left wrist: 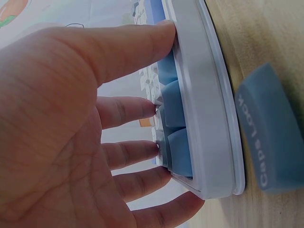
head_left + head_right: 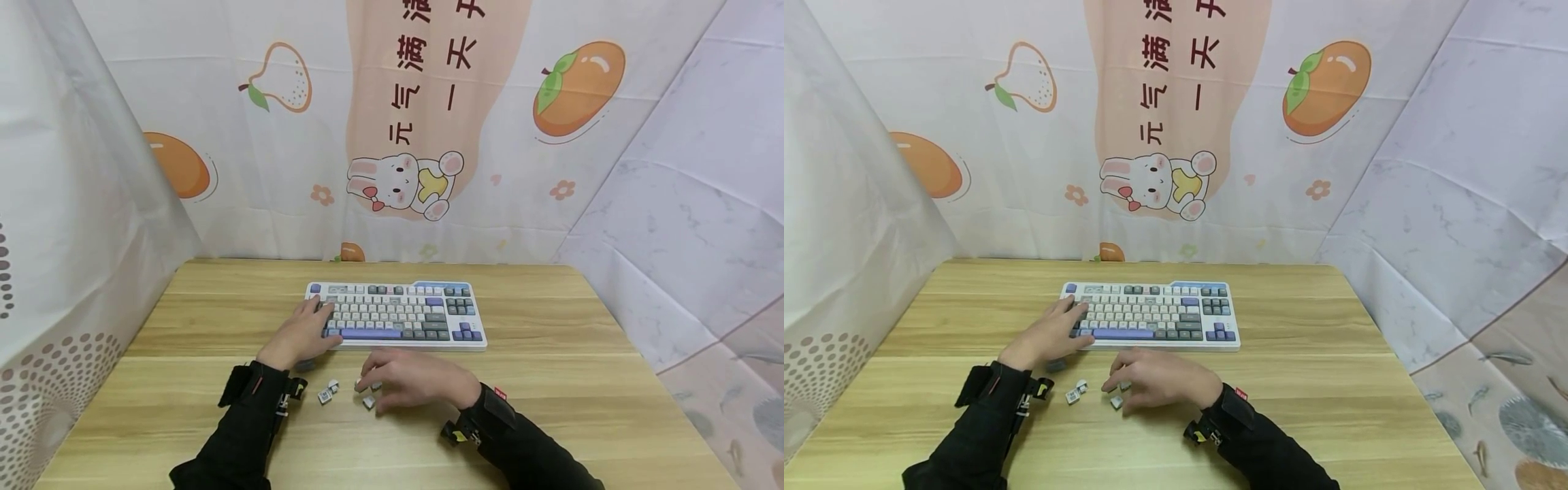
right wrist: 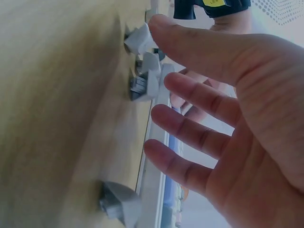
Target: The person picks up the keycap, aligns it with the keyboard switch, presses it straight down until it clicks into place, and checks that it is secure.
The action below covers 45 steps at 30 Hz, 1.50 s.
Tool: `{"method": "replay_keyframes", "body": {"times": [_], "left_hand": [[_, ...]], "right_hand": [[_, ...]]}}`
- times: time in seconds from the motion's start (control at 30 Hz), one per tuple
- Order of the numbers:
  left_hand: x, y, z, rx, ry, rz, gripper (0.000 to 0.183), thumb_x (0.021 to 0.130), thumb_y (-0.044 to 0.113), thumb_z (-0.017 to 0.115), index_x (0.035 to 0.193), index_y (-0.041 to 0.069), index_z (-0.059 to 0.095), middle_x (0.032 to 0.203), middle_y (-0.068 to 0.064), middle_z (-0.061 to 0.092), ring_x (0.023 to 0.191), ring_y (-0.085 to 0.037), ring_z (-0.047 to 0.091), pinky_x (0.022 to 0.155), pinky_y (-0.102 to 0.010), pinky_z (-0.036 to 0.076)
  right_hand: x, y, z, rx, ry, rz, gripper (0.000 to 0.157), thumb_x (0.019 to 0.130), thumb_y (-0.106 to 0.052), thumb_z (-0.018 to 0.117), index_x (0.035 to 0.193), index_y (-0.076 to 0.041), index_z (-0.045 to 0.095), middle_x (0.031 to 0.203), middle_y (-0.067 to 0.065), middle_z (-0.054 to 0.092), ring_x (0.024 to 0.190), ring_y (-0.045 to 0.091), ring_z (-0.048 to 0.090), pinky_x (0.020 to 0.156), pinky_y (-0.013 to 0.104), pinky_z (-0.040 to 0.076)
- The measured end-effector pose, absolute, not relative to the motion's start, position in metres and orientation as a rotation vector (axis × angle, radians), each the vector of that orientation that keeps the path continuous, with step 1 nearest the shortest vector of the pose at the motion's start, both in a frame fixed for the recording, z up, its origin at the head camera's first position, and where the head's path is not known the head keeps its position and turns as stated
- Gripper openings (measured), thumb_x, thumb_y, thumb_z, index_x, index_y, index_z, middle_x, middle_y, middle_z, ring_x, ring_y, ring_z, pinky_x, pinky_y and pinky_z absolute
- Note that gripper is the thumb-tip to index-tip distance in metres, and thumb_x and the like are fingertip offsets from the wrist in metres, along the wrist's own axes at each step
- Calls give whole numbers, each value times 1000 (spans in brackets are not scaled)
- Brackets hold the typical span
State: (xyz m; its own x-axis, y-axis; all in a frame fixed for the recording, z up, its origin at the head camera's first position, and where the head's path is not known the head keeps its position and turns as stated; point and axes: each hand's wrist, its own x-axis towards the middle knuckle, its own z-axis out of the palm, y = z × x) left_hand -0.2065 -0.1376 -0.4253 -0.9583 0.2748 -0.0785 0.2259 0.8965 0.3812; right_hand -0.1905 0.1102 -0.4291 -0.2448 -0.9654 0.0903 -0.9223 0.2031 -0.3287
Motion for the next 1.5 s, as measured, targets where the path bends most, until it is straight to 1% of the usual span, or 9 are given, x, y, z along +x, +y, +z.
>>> {"method": "replay_keyframes", "body": {"times": [0.17, 0.3, 0.43, 0.53, 0.8, 0.97, 1.1, 1.33, 1.5], "left_hand": [[-208, -137, -427, 397, 2935, 560, 73, 88, 40, 62, 144, 2, 37, 150, -29, 21, 135, -47, 20, 104, -59, 26], [-208, -137, -429, 401, 2943, 564, 73, 88, 40, 63, 144, 1, 37, 150, -30, 21, 135, -47, 20, 104, -59, 26], [-208, -137, -429, 398, 2950, 561, 73, 87, 40, 63, 144, 2, 38, 150, -29, 21, 135, -47, 20, 104, -59, 26], [-208, -137, -428, 396, 2945, 558, 73, 88, 41, 63, 144, 2, 38, 150, -29, 22, 135, -47, 20, 104, -58, 26], [-206, -137, -425, 403, 2936, 563, 72, 88, 39, 62, 144, 1, 38, 150, -30, 22, 135, -48, 20, 105, -58, 25], [-206, -137, -425, 405, 2937, 559, 72, 88, 39, 62, 144, 1, 37, 150, -31, 22, 135, -48, 21, 104, -59, 25], [-206, -137, -426, 398, 2935, 556, 73, 88, 40, 62, 144, 2, 37, 150, -30, 21, 135, -48, 20, 104, -59, 25], [-206, -137, -427, 391, 2931, 559, 73, 88, 41, 62, 144, 2, 37, 150, -30, 21, 135, -48, 20, 104, -59, 25], [-207, -136, -427, 385, 2926, 563, 73, 88, 41, 62, 145, 2, 37, 151, -29, 21, 136, -47, 20, 105, -58, 25]], "right_hand": [[-189, 109, -433, -1825, 2319, -452, 39, 82, -37, 70, 119, -23, 67, 115, -5, 56, 104, 3, 49, 91, 16, 37], [-188, 108, -436, -1822, 2324, -404, 32, 83, -37, 70, 113, -28, 70, 116, -4, 55, 105, 4, 48, 91, 16, 37], [-188, 108, -439, -1818, 2335, -367, 25, 84, -29, 70, 109, -27, 72, 116, -4, 56, 106, 6, 48, 91, 16, 36], [-189, 109, -440, -1806, 2342, -361, 24, 85, -26, 70, 108, -27, 72, 115, -5, 56, 106, 5, 48, 91, 16, 37], [-191, 109, -442, -1764, 2376, -349, 26, 85, -28, 70, 110, -25, 71, 107, -11, 58, 100, 2, 49, 86, 14, 38], [-192, 110, -439, -1739, 2402, -368, 26, 84, -28, 70, 109, -22, 71, 101, -11, 60, 94, 0, 50, 81, 13, 40], [-193, 111, -439, -1679, 2450, -344, 26, 85, -33, 68, 109, -21, 71, 98, -11, 60, 90, 0, 50, 78, 14, 41], [-195, 115, -443, -1601, 2505, -365, 28, 88, -38, 64, 109, -21, 70, 98, -11, 61, 88, -1, 53, 79, 16, 44], [-196, 117, -443, -1571, 2542, -368, 30, 87, -41, 64, 110, -22, 70, 103, -10, 61, 91, 0, 54, 81, 18, 44]]}}
